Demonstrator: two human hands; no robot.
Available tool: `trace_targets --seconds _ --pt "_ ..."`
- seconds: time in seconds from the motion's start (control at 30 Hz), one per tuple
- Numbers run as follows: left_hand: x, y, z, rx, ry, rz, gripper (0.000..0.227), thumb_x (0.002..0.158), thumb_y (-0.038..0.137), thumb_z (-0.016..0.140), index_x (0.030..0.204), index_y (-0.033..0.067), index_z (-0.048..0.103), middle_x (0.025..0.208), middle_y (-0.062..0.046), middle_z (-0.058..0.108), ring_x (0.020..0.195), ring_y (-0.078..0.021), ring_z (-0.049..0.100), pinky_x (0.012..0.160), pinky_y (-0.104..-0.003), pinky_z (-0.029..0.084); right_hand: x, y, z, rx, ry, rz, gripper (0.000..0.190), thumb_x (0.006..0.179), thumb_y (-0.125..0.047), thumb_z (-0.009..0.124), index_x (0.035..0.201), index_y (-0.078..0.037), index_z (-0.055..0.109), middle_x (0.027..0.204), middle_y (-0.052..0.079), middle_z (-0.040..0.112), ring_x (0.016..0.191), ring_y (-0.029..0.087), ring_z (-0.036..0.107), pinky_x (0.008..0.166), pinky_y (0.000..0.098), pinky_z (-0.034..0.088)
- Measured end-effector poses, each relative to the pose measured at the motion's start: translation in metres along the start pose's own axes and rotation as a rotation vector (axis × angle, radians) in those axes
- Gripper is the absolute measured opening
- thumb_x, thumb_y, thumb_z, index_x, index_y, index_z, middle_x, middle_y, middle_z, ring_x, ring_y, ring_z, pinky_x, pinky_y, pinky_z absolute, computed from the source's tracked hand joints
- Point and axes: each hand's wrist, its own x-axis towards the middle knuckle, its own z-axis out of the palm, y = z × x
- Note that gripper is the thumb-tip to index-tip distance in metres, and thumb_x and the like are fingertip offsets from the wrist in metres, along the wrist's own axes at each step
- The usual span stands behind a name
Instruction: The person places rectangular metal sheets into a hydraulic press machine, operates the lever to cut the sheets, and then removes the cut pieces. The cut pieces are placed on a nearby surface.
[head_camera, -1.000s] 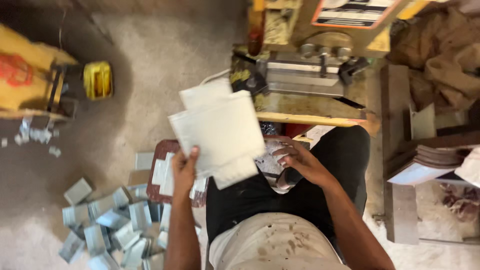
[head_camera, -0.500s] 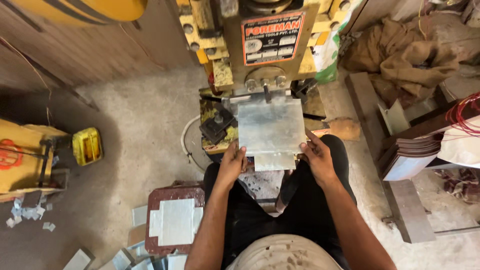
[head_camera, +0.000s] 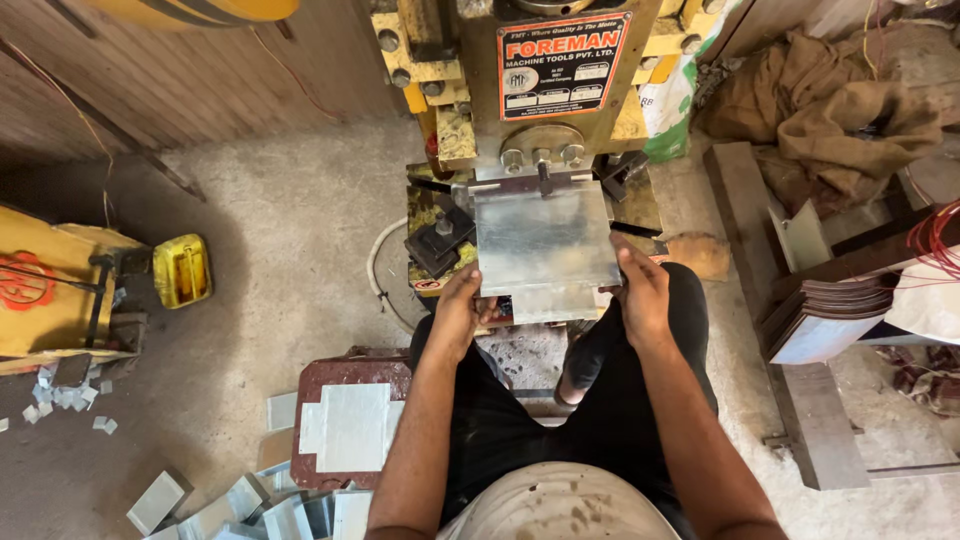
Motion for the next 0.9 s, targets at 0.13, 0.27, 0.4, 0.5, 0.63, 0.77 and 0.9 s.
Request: trace_targets --seconds 0.13,0.27,0.4,0.5,0.63,0.77,0.9 --pt "0.0 0.005 0.001 0.019 -0.008 0.009 0.052 0.113 0.04 0.04 0.135 -0.004 0.056 0.083 -0.008 0.063 0.064 -0.0138 0.054 0.057 -0.029 0.047 0.0 0.0 -0.002 0.019 -0.008 -0.002 0.054 0.105 -0.037 0.052 0.142 0.002 0.058 0.122 0.008 0.071 0.095 0.017 0.068 0.079 0.0349 0.055" --pt "-0.003 0.006 -0.001 -0.002 -0.05 -0.008 0.068 0.106 0.058 0.027 0.138 0.0055 0.055 0.074 -0.008 0.061 0.056 -0.0142 0.051 0.053 -0.029 0.045 0.009 0.011 -0.012 0.1 -0.015 -0.012 0.057 0.105 -0.051 0.046 0.145 -0.01 0.052 0.102 0.016 0.071 0.082 0.021 0.064 0.078 0.0369 0.055" --pt "-0.005 0.011 -0.002 0.049 -0.124 0.057 0.079 0.103 0.068 0.023 0.141 0.0056 0.054 0.074 -0.007 0.06 0.057 -0.0146 0.052 0.055 -0.027 0.044 0.052 0.027 -0.032 0.194 -0.044 0.065 0.059 0.106 -0.058 0.043 0.125 -0.007 0.065 0.089 0.014 0.068 0.079 0.021 0.066 0.073 0.0377 0.052" --pt "-0.005 0.004 0.003 0.019 -0.228 0.13 0.081 0.104 0.07 0.023 0.144 0.0043 0.047 0.08 -0.008 0.061 0.062 -0.0149 0.054 0.058 -0.029 0.046 0.09 0.033 -0.036 0.609 -0.459 0.26 0.044 0.122 -0.047 0.055 0.111 -0.005 0.062 0.093 0.011 0.068 0.077 0.025 0.063 0.075 0.0415 0.053" --pt "0.003 -0.009 0.013 -0.102 -0.329 0.211 0.079 0.11 0.068 0.032 0.139 -0.0047 0.04 0.098 -0.012 0.064 0.073 -0.0206 0.06 0.066 -0.034 0.05 0.075 0.011 -0.014 0.158 -0.11 0.227 0.031 0.099 -0.03 0.058 0.112 -0.003 0.065 0.102 0.007 0.073 0.094 0.022 0.07 0.087 0.0433 0.057" --pt "-0.011 -0.013 0.019 -0.016 -0.358 0.243 0.083 0.102 0.07 0.037 0.155 0.0058 0.031 0.109 -0.014 0.065 0.073 -0.0183 0.059 0.065 -0.033 0.051 0.051 -0.017 -0.001 0.149 -0.054 0.285 0.038 0.098 -0.036 0.05 0.105 -0.005 0.07 0.096 0.008 0.074 0.087 0.021 0.069 0.079 0.0389 0.055" --pt "-0.009 -0.02 0.023 0.019 -0.405 0.249 0.092 0.101 0.072 0.037 0.164 0.008 0.021 0.117 -0.016 0.063 0.074 -0.0199 0.059 0.07 -0.036 0.052 0.055 -0.017 -0.008 0.071 -0.078 0.219 0.017 0.102 -0.019 0.064 0.105 -0.003 0.066 0.097 0.008 0.068 0.088 0.02 0.065 0.077 0.0368 0.053"
